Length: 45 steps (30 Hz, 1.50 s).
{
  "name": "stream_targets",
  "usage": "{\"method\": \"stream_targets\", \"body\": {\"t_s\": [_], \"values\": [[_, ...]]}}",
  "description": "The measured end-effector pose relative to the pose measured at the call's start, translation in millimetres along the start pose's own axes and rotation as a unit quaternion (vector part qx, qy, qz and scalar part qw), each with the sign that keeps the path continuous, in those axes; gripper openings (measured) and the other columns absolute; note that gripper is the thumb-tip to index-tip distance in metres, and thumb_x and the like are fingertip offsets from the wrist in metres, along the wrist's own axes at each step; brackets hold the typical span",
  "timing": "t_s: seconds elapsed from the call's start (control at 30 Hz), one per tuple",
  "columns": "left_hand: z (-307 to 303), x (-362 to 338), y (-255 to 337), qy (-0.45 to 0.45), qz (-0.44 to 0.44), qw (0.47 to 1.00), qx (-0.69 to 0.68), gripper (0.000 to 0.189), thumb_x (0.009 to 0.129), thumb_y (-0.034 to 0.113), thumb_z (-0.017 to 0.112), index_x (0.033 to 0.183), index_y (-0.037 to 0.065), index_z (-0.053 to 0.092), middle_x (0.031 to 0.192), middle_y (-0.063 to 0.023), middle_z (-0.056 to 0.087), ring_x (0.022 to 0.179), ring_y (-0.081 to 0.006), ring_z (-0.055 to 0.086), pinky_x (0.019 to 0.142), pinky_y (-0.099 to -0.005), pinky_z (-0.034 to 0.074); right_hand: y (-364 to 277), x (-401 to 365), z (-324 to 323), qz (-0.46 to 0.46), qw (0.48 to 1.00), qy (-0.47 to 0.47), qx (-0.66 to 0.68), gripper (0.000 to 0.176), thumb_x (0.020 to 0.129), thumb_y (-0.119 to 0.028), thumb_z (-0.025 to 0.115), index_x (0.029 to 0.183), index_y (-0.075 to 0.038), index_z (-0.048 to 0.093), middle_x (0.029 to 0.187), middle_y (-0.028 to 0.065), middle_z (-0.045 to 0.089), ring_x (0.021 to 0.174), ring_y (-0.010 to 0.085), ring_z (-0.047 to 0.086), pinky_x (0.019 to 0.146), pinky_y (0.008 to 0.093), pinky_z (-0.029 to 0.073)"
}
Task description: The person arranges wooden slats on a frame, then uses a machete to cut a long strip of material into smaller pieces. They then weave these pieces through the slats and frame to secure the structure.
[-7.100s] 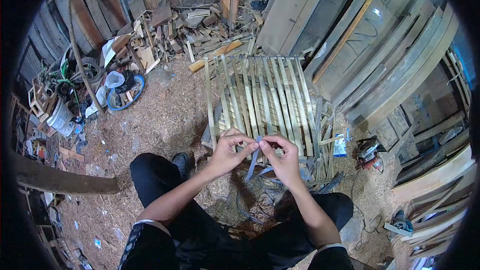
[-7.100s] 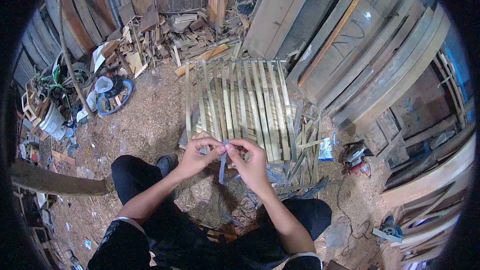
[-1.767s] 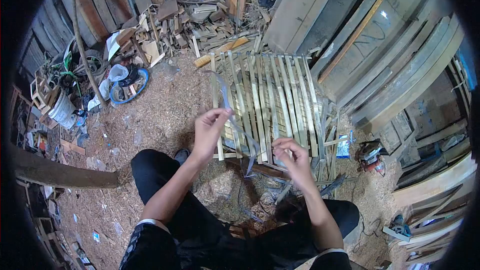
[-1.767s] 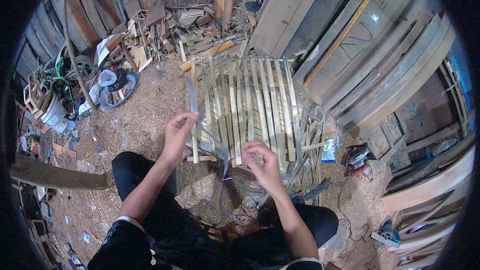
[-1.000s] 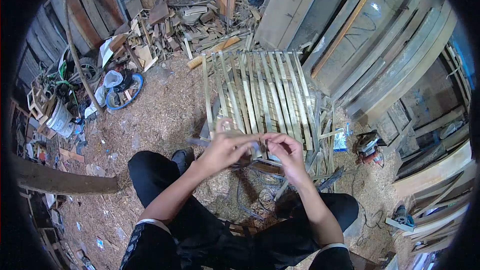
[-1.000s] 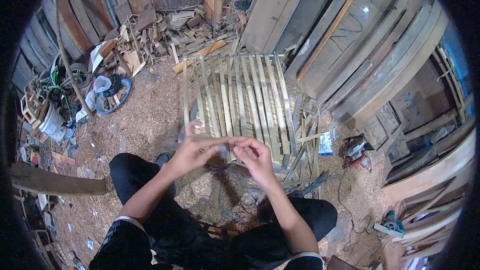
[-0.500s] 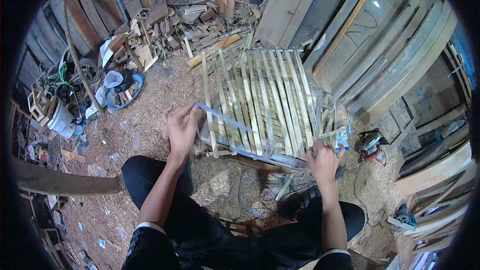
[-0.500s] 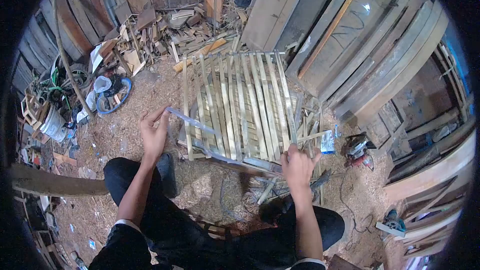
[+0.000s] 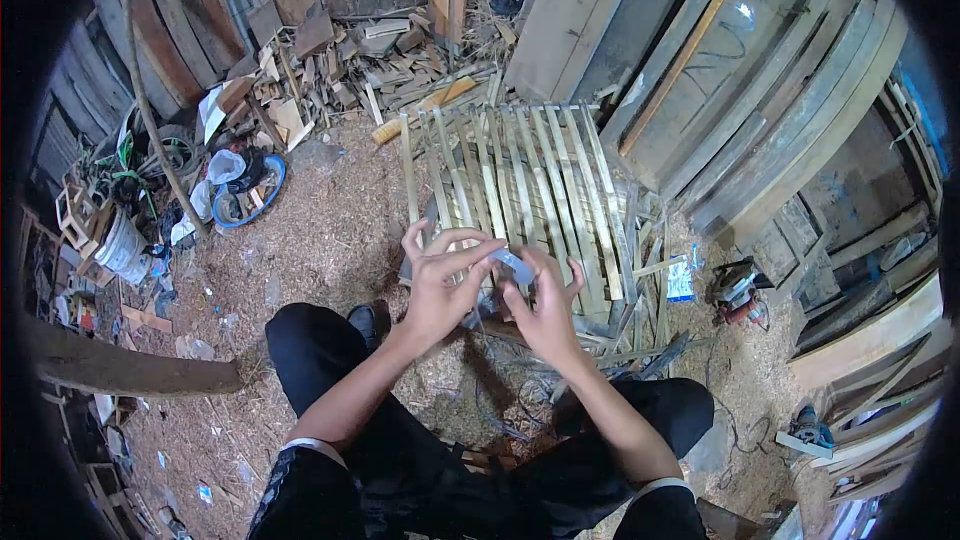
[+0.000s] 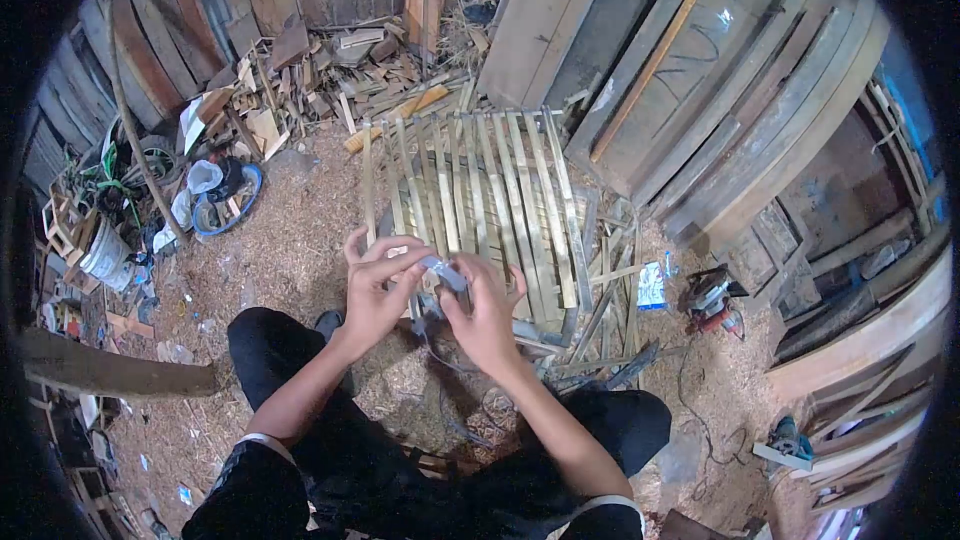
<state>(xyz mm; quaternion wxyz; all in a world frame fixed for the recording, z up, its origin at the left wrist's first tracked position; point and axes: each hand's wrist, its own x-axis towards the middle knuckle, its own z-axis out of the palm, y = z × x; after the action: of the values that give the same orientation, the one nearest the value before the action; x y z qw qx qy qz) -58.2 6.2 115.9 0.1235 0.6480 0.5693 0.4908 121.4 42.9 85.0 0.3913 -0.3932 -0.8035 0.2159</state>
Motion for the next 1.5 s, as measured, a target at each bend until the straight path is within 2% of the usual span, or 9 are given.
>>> {"method": "stream_targets", "body": {"t_s": [0.07, 0.2, 0.33, 0.63, 0.87, 0.97, 1.13, 1.23, 1.5], "values": [[-8.5, 2.1, -4.1, 0.018, 0.012, 0.999, 0.036, 0.021, 0.090, 0.013, 0.070, 0.109, 0.012, 0.078, 0.102, -0.0017, 0.074, 0.109, -0.0139, 0.064, 0.115, -0.0459, 0.017, 8.3, 5.6, -8.7, 0.042, 0.989, -0.122, 0.080, 0.026, 0.099, -0.026, 0.061, 0.113, -0.005, 0.066, 0.118, 0.0089, 0.064, 0.129, 0.0272, 0.049, 0.113, 0.0494, 0.019], [-23.2, 0.9, -21.7, 0.035, -0.002, 0.997, 0.071, 0.022, 0.090, 0.015, 0.070, 0.110, 0.016, 0.078, 0.101, -0.0010, 0.074, 0.108, -0.0142, 0.062, 0.114, -0.0467, 0.016, 11.7, -0.9, -7.4, 0.070, 0.969, -0.031, 0.234, 0.025, 0.102, -0.027, 0.055, 0.095, -0.007, 0.068, 0.097, 0.0044, 0.068, 0.112, 0.0192, 0.059, 0.109, 0.0478, 0.022], [-46.7, 1.6, -46.2, 0.089, -0.133, 0.982, 0.098, 0.020, 0.094, 0.021, 0.067, 0.109, 0.014, 0.078, 0.100, -0.0029, 0.075, 0.108, -0.0137, 0.062, 0.114, -0.0459, 0.015, 18.8, -1.8, -44.0, -0.049, 0.991, -0.121, -0.014, 0.021, 0.103, -0.020, 0.051, 0.097, -0.006, 0.066, 0.081, 0.0014, 0.063, 0.082, 0.0178, 0.062, 0.110, 0.0468, 0.019], [-67.8, -3.4, -68.5, 0.095, -0.187, 0.962, 0.173, 0.020, 0.094, 0.019, 0.067, 0.111, 0.019, 0.078, 0.110, -0.0060, 0.075, 0.115, -0.0203, 0.063, 0.116, -0.0511, 0.010, 26.8, -5.3, -82.9, 0.004, 0.989, -0.131, -0.074, 0.017, 0.098, -0.021, 0.062, 0.091, -0.007, 0.070, 0.082, 0.0040, 0.067, 0.083, 0.0209, 0.064, 0.108, 0.0464, 0.021], [-51.5, -0.9, -40.1, -0.162, -0.034, 0.983, 0.075, 0.083, 0.084, 0.016, 0.078, 0.156, 0.015, 0.036, 0.155, -0.0129, 0.045, 0.143, -0.0284, 0.041, 0.118, -0.0466, 0.029, 32.6, -2.7, -91.5, -0.029, 0.993, -0.060, -0.099, 0.011, 0.093, -0.016, 0.066, 0.088, -0.009, 0.072, 0.085, 0.0025, 0.068, 0.091, 0.0191, 0.064, 0.106, 0.0457, 0.024], [-11.8, -7.4, -39.6, -0.166, -0.023, 0.978, -0.123, 0.069, 0.085, 0.013, 0.075, 0.149, 0.013, 0.049, 0.144, -0.0112, 0.056, 0.121, -0.0251, 0.059, 0.110, -0.0456, 0.039, 26.8, 3.4, -90.6, -0.042, 0.995, -0.057, -0.072, 0.007, 0.090, -0.015, 0.069, 0.088, -0.009, 0.074, 0.088, 0.0020, 0.070, 0.094, 0.0186, 0.064, 0.107, 0.0455, 0.022], [-9.9, 8.0, -35.3, -0.241, 0.052, 0.967, 0.069, 0.024, 0.091, 0.012, 0.074, 0.114, 0.007, 0.076, 0.097, -0.0033, 0.074, 0.095, -0.0127, 0.064, 0.079, -0.0318, 0.051, 14.5, 6.9, -97.5, -0.034, 0.995, -0.058, -0.078, 0.007, 0.090, -0.015, 0.070, 0.090, -0.010, 0.075, 0.090, 0.0022, 0.072, 0.093, 0.0193, 0.065, 0.107, 0.0463, 0.022], [-25.0, 13.4, -37.9, -0.249, -0.132, 0.955, -0.096, 0.021, 0.088, 0.016, 0.078, 0.106, 0.005, 0.078, 0.079, -0.0026, 0.073, 0.068, -0.0050, 0.060, 0.062, -0.0236, 0.047, 31.6, 4.1, -112.7, 0.048, 0.967, 0.023, -0.249, 0.010, 0.092, -0.016, 0.067, 0.090, -0.010, 0.075, 0.089, 0.0064, 0.072, 0.089, 0.0243, 0.066, 0.110, 0.0504, 0.021], [-37.1, 7.8, -52.9, -0.269, -0.173, 0.911, -0.260, 0.025, 0.095, 0.027, 0.072, 0.106, 0.004, 0.076, 0.086, 0.0002, 0.072, 0.075, -0.0050, 0.059, 0.066, -0.0233, 0.046, 41.0, -12.4, -117.7, 0.165, 0.924, -0.050, -0.340, 0.016, 0.090, -0.019, 0.069, 0.102, -0.009, 0.074, 0.106, 0.0105, 0.070, 0.109, 0.0279, 0.062, 0.114, 0.0609, 0.015]]}}
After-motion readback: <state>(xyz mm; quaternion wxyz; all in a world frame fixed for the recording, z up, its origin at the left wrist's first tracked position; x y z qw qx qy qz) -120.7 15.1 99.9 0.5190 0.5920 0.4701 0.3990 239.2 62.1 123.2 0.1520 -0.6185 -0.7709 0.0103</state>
